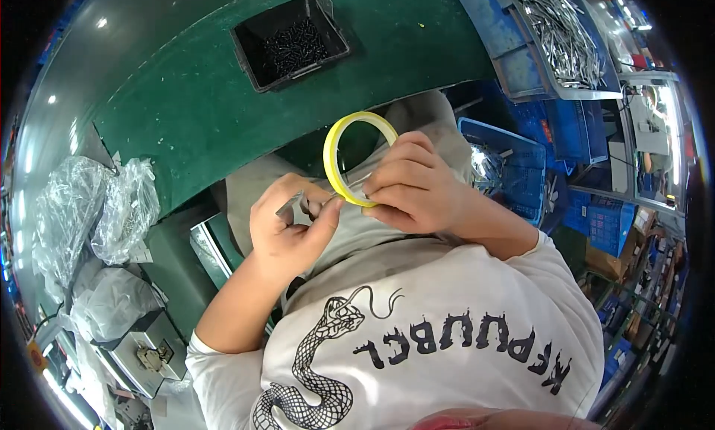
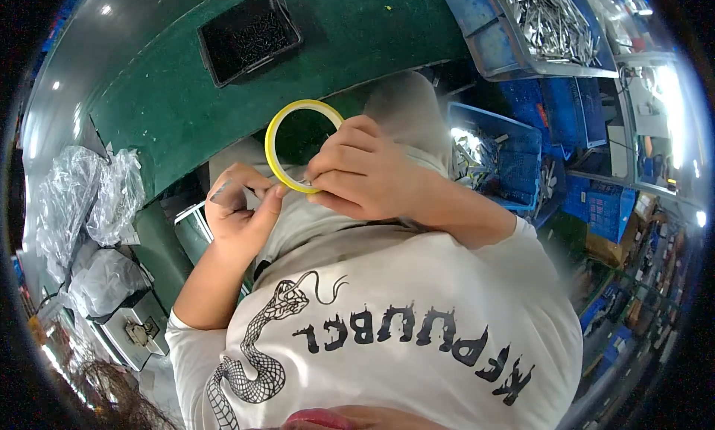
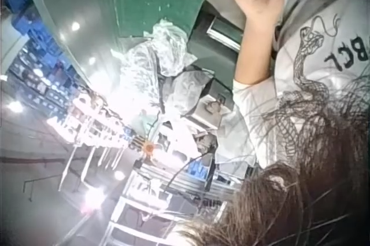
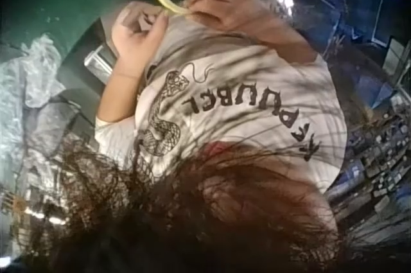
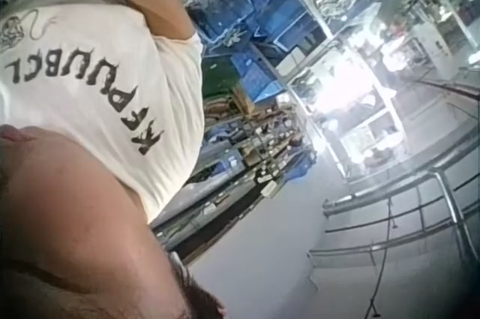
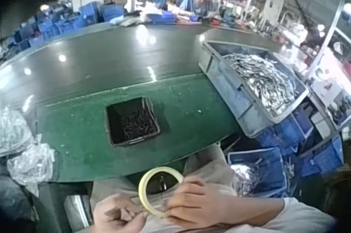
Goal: Applying yellow adhesive tape to small metal components at a factory workbench.
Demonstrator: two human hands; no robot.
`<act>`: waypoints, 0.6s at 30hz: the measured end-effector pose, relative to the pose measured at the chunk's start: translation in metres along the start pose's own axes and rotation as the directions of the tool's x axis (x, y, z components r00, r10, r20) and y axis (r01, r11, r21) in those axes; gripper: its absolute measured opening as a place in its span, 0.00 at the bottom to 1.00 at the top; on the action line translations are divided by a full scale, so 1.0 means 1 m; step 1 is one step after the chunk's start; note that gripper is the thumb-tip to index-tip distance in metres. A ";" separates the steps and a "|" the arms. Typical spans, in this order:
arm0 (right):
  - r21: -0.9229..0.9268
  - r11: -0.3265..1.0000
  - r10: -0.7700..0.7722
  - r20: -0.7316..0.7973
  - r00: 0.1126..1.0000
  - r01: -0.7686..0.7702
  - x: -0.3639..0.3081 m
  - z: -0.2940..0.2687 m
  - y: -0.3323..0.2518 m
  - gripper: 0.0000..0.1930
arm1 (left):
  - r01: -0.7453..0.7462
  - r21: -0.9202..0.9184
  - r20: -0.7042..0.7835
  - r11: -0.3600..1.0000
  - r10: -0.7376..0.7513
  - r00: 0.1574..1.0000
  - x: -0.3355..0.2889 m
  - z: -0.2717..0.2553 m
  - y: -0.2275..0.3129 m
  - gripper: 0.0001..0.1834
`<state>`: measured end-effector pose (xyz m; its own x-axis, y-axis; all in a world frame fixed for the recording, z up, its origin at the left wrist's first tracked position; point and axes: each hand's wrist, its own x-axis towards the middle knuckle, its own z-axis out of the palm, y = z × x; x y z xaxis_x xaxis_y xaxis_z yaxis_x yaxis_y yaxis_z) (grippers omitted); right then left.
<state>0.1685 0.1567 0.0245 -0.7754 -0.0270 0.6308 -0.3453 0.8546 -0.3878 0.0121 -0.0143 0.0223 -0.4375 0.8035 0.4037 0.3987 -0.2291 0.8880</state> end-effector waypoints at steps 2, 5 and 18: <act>0.013 1.000 -0.004 0.009 1.000 0.004 0.000 0.000 -0.001 0.14 | -0.005 0.020 0.000 1.000 0.005 1.000 -0.001 0.000 0.000 0.13; 0.008 1.000 0.002 0.024 1.000 -0.002 0.002 -0.002 -0.003 0.13 | -0.034 0.062 0.007 0.997 0.034 0.999 -0.001 0.000 0.000 0.13; 0.001 0.999 -0.044 0.081 0.996 0.044 0.002 -0.003 -0.002 0.12 | -0.079 0.092 0.061 0.993 0.074 0.995 0.001 0.000 0.001 0.16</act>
<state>0.1693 0.1565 0.0284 -0.8001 -0.1064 0.5904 -0.3793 0.8522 -0.3605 0.0120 -0.0139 0.0236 -0.3566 0.8166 0.4539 0.5043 -0.2407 0.8293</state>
